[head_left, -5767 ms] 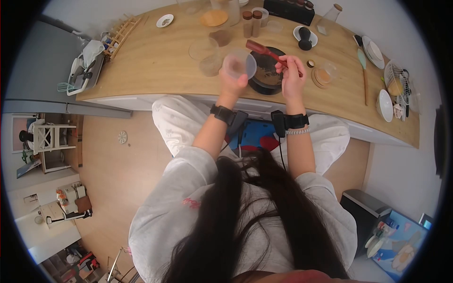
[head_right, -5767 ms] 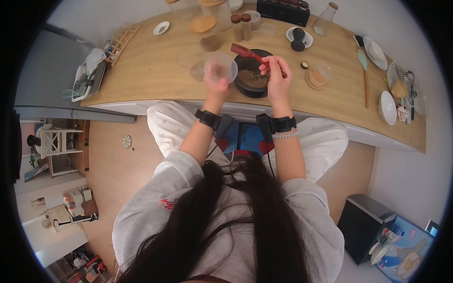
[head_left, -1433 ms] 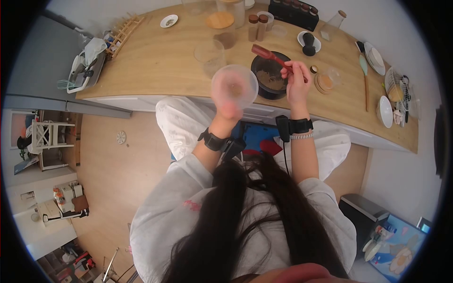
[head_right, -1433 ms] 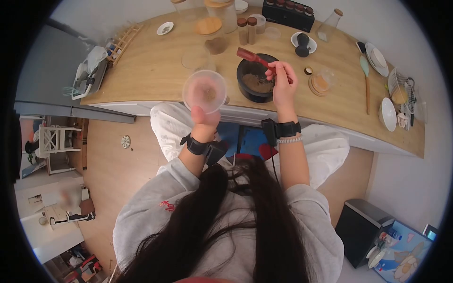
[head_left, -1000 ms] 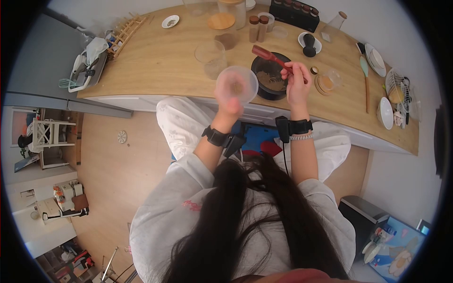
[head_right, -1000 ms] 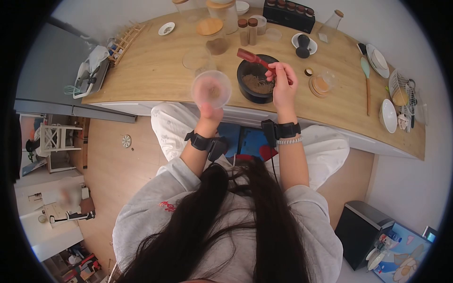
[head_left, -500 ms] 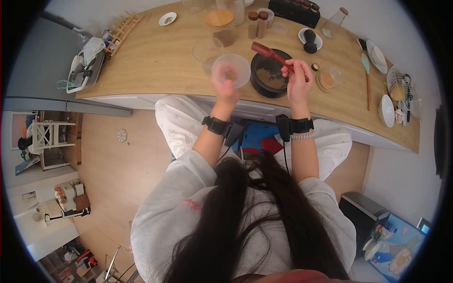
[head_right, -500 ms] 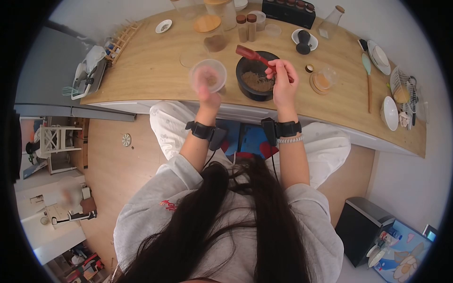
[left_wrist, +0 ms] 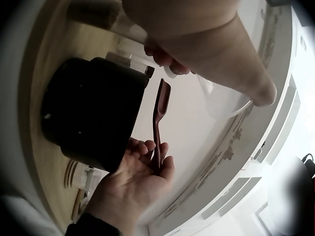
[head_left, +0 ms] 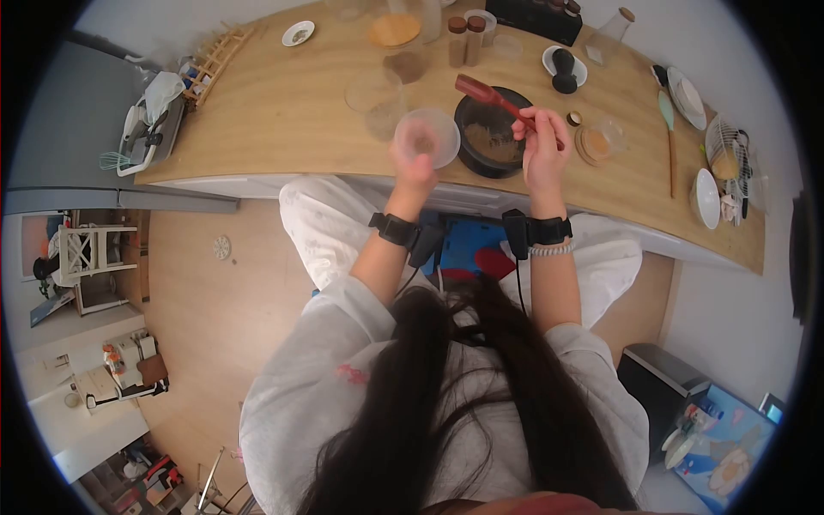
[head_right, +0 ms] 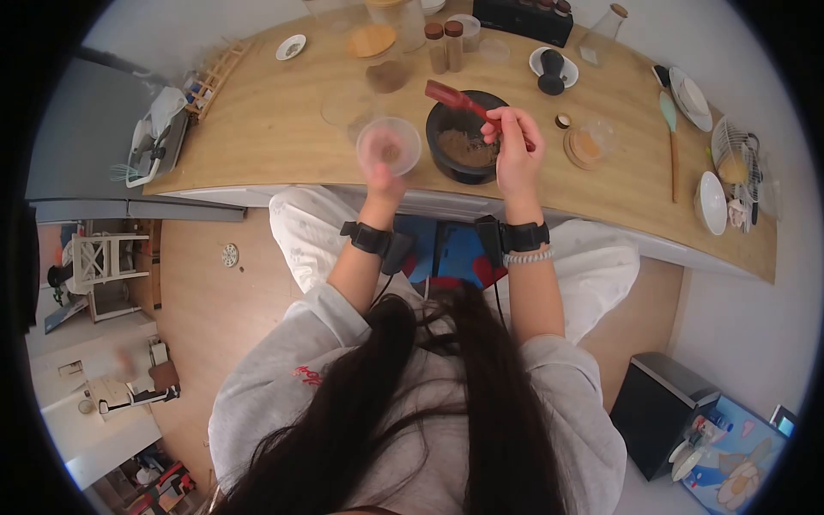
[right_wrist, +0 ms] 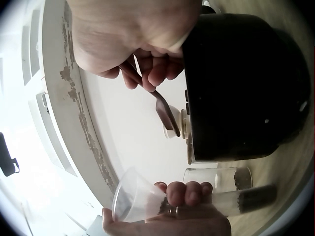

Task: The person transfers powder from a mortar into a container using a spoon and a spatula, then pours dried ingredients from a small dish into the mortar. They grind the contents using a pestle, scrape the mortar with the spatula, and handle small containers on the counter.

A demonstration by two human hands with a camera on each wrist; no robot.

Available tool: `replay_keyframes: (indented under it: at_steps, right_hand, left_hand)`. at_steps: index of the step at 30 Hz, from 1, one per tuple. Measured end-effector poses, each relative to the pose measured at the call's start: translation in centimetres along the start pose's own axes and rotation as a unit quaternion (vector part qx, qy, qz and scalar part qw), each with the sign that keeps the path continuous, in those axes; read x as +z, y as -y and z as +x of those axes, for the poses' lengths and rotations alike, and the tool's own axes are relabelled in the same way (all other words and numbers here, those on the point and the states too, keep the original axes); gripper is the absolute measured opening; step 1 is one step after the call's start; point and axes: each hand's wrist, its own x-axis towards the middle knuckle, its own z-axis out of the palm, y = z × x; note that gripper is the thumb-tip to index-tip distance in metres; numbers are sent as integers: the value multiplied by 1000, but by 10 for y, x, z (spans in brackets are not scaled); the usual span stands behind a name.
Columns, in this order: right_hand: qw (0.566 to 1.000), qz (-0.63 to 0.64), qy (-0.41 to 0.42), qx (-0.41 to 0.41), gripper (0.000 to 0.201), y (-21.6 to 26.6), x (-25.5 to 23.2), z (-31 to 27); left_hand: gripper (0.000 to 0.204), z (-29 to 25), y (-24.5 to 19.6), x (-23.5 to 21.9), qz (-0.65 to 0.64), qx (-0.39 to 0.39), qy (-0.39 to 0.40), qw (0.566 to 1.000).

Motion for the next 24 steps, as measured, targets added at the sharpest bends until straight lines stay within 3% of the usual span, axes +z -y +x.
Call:
replay_keyframes:
  at_steps: [10,18,24]
  right_hand:
    - [1000,-7,3,0,21,0,0,0]
    - [1000,-9,7,-3,21,0,1,-1]
    - [1000,-13,11,3,21,0,0,-1]
  left_hand:
    - [78,1,1,-2,-4,6,-1,1000]
    - [75,3,0,1,-105,-24,-26,994]
    - [74,5,1,1,-79,-12,-32,996]
